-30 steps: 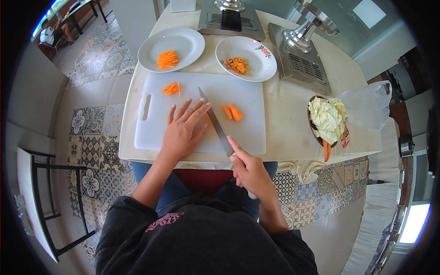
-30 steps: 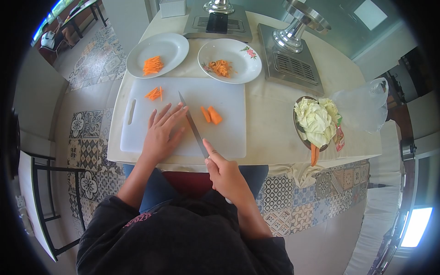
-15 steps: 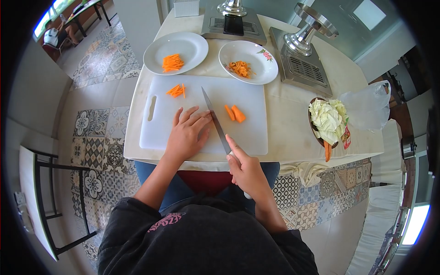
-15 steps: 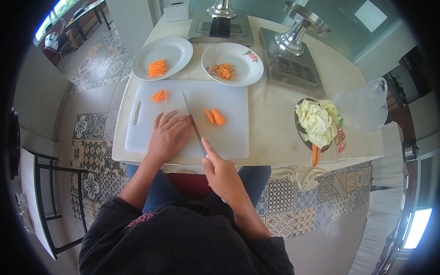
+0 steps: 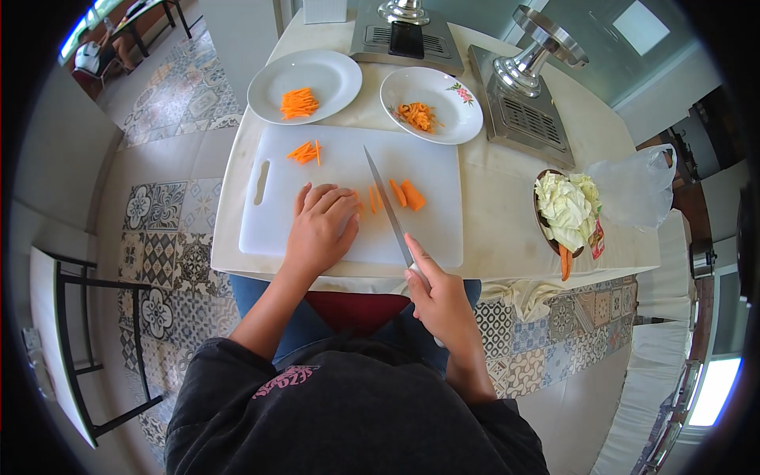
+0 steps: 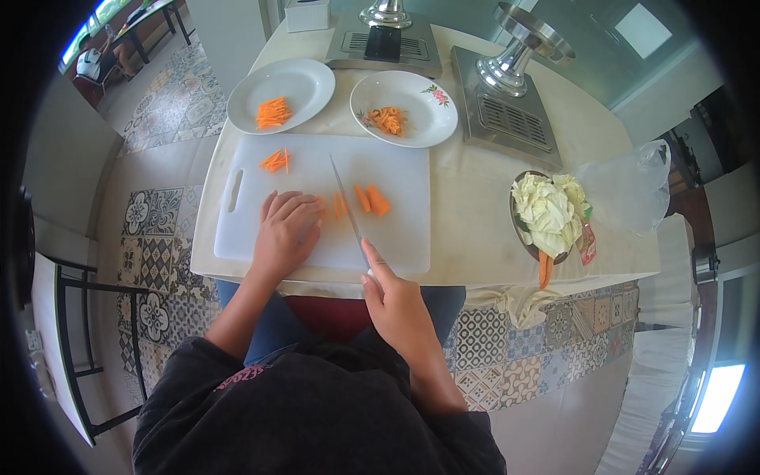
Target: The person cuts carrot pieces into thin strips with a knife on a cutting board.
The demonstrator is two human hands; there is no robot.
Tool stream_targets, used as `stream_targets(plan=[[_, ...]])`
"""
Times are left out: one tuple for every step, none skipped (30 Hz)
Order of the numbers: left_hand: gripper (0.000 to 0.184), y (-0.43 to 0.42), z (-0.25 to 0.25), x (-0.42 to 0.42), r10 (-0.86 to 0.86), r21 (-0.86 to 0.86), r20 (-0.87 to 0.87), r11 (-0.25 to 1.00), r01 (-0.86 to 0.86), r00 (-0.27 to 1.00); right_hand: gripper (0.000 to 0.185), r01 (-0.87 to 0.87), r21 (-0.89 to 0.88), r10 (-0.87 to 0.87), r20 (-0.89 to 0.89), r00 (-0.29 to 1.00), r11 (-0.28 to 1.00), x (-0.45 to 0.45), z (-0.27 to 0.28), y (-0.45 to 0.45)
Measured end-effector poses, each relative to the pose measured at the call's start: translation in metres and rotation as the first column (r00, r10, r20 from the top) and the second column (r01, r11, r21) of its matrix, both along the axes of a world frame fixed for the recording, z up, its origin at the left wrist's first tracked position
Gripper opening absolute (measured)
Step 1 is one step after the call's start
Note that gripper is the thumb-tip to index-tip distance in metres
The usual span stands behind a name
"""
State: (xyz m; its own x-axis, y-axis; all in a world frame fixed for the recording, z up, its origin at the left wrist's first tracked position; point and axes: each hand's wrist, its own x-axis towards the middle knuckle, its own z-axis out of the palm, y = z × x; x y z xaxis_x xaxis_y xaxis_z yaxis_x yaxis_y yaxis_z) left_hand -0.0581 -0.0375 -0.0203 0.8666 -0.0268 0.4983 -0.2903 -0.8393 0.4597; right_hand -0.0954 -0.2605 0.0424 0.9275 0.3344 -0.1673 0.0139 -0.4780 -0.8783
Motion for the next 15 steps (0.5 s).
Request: stream_targets(plan=[[0.022,0.000,0.000,0.000,0.011,-0.003,0.002,1.000,-0.011,1.000,0.052,-0.006,-0.001,0.006,0.005,1.000,1.000,0.000,-0.001,0.000],[0.022,-0.001,0.001,0.000,0.020,-0.005,0.004,1.000,-0.020,1.000,0.052,-0.012,-0.002,0.012,0.009,1.000,1.000,-0.001,-0.001,0.000],[0.020,-0.001,0.000,0.000,0.035,-0.011,0.005,0.999,-0.035,0.999,0.052,-0.011,0.009,0.011,0.008,1.000,1.000,-0.001,0.000,0.001],[0.019,0.000,-0.001,0.000,0.051,-0.017,0.007,0.999,-0.051,0.999,0.052,-0.011,0.020,0.010,0.008,1.000,1.000,-0.001,0.002,0.002],[0.018,0.001,-0.002,0.000,0.067,-0.023,0.008,0.998,-0.067,0.998,0.052,-0.011,0.030,0.010,0.007,1.000,0.999,-0.002,0.004,0.003],[0.018,0.001,-0.003,0.000,0.067,-0.026,0.016,0.997,-0.067,0.998,0.052,-0.025,0.024,0.025,0.018,1.000,0.999,-0.002,0.001,0.003],[0.019,0.002,-0.005,0.000,0.067,-0.030,0.023,0.997,-0.067,0.997,0.053,-0.040,0.018,0.039,0.029,0.999,0.999,-0.001,-0.002,0.003],[0.019,0.002,-0.006,0.000,0.069,-0.035,0.030,0.997,-0.068,0.997,0.054,-0.055,0.011,0.054,0.039,0.998,0.998,-0.001,-0.005,0.003],[0.020,0.001,-0.005,0.000,0.065,-0.032,0.033,0.997,-0.064,0.997,0.053,-0.058,0.009,0.058,0.036,0.998,0.998,-0.001,-0.004,0.005],[0.021,0.001,-0.004,0.000,0.063,-0.028,0.036,0.998,-0.062,0.997,0.052,-0.062,0.007,0.062,0.033,0.998,0.998,-0.001,-0.003,0.007],[0.022,0.001,-0.004,0.000,0.061,-0.025,0.040,0.998,-0.060,0.997,0.051,-0.067,0.005,0.067,0.030,0.997,0.998,0.000,-0.003,0.009],[0.023,0.001,-0.003,0.000,0.065,-0.017,0.038,0.998,-0.064,0.997,0.051,-0.078,-0.001,0.078,0.031,0.996,0.997,0.001,-0.003,0.011],[0.024,0.001,-0.003,0.000,0.068,-0.009,0.035,0.998,-0.067,0.997,0.051,-0.088,-0.008,0.088,0.032,0.996,0.996,0.001,-0.004,0.012],[0.025,0.002,-0.003,-0.001,0.070,-0.001,0.032,0.998,-0.070,0.997,0.051,-0.097,-0.014,0.097,0.033,0.995,0.995,0.002,-0.005,0.012],[0.024,0.001,-0.003,-0.001,0.070,-0.001,0.027,0.998,-0.070,0.997,0.051,-0.101,-0.018,0.102,0.048,0.994,0.995,0.002,-0.004,0.013]])
